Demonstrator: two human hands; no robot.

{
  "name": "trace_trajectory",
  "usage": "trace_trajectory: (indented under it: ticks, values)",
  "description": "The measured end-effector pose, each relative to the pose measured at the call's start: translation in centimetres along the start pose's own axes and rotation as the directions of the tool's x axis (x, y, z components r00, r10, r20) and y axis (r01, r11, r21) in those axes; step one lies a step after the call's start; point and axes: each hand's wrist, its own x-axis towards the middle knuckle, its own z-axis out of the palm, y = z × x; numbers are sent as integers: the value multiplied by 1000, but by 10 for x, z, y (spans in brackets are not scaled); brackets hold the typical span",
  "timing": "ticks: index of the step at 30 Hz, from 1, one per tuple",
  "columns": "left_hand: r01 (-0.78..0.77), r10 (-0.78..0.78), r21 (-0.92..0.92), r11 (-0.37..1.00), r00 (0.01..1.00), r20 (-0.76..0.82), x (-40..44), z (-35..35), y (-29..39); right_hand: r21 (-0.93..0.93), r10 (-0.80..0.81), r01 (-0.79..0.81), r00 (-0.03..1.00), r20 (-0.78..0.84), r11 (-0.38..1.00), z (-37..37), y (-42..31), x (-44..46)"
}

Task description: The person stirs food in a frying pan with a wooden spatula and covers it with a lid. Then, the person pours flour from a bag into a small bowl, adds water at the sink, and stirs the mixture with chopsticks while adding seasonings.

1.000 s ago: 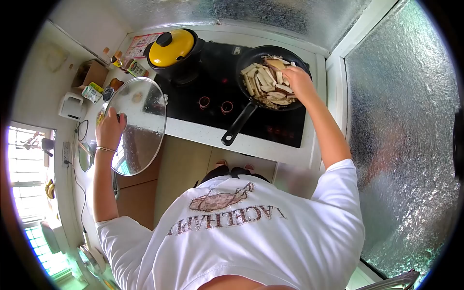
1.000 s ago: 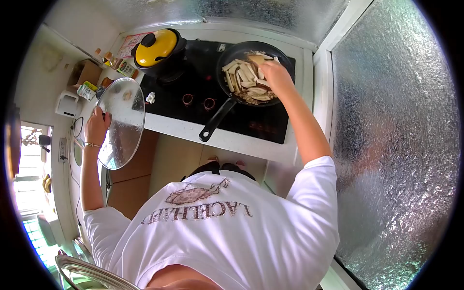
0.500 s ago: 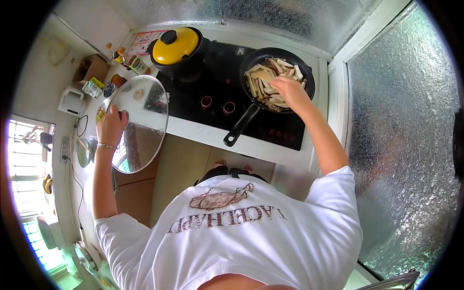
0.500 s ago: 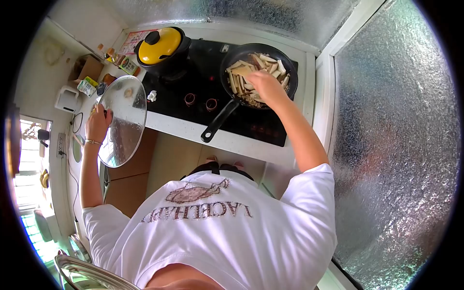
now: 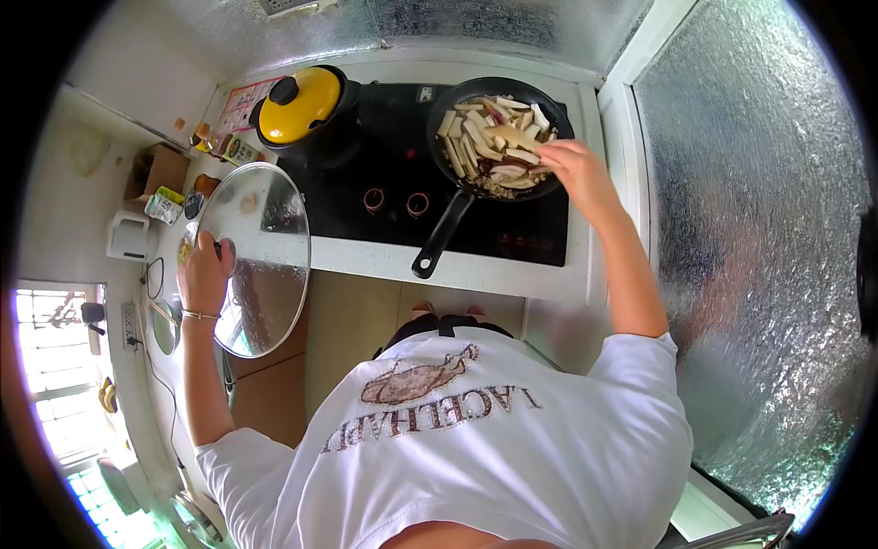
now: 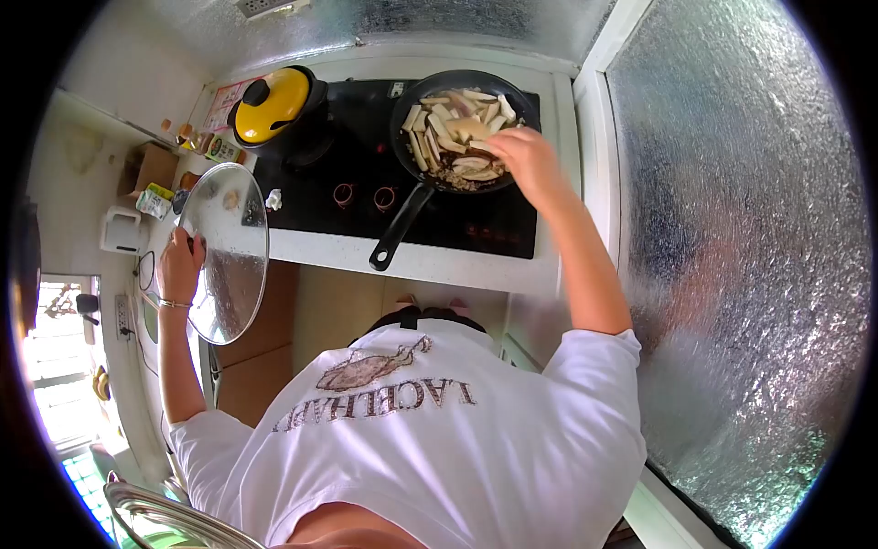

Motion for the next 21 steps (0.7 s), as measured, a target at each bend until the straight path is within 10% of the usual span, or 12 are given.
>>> trace_trajectory:
  ticks: [21]
  values:
    - [-124, 124, 9, 992, 992, -22, 17, -21, 51, -3, 46, -46, 991, 126, 999, -5, 2, -39]
